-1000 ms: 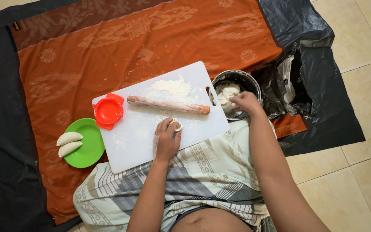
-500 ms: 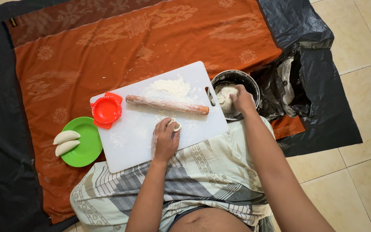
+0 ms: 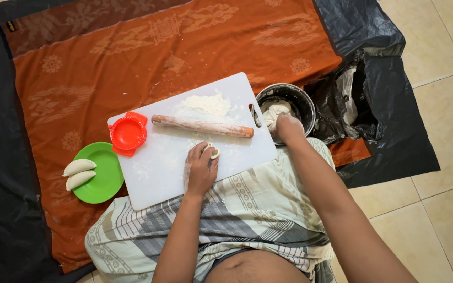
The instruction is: Using a plastic mold to shape dough and hand-rolling dough into small balls.
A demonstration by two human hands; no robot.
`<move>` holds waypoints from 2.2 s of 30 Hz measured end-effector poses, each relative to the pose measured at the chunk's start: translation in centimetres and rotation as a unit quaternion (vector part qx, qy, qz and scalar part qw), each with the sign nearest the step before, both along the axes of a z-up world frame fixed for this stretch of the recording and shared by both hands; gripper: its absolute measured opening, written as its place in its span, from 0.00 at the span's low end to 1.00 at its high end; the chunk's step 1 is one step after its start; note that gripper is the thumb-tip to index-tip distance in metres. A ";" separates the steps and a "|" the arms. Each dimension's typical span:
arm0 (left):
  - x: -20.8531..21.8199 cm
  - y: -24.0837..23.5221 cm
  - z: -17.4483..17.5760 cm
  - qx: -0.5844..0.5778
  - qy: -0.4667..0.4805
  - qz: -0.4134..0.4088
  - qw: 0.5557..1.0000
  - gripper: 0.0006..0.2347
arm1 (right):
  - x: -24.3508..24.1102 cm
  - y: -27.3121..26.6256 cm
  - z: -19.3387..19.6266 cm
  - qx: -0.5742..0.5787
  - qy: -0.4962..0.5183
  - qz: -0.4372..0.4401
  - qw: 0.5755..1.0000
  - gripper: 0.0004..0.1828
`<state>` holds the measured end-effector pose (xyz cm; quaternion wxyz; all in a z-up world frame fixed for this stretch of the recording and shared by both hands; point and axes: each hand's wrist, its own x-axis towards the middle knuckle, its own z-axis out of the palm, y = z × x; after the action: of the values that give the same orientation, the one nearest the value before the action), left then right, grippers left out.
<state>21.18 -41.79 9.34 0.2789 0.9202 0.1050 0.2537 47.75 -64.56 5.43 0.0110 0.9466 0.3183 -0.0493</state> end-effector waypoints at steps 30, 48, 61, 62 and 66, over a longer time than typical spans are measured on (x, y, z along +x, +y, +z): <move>-0.1 0.0 0.0 0.006 0.000 0.001 1.000 0.12 | 2.2 -1.2 -0.6 0.051 -0.119 0.108 0.986 0.18; -0.2 0.0 -0.1 -0.010 0.016 0.000 1.000 0.12 | 1.1 -2.5 1.9 0.155 0.187 -0.145 0.959 0.22; -0.2 -0.1 0.0 -0.009 0.013 0.005 1.000 0.12 | 1.1 -1.5 3.1 0.314 0.328 -0.275 0.847 0.33; -0.2 -0.1 0.0 -0.009 0.012 0.006 1.000 0.12 | 0.9 -1.5 3.1 0.219 0.293 -0.207 0.908 0.39; -0.1 -0.1 0.1 -0.008 0.007 0.004 1.000 0.12 | 1.6 -0.6 3.0 -0.010 0.091 -0.028 0.995 0.30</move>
<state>21.08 -41.87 9.39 0.2840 0.9193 0.1129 0.2480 49.36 -65.14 8.44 -0.0102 0.9468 0.2905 -0.1382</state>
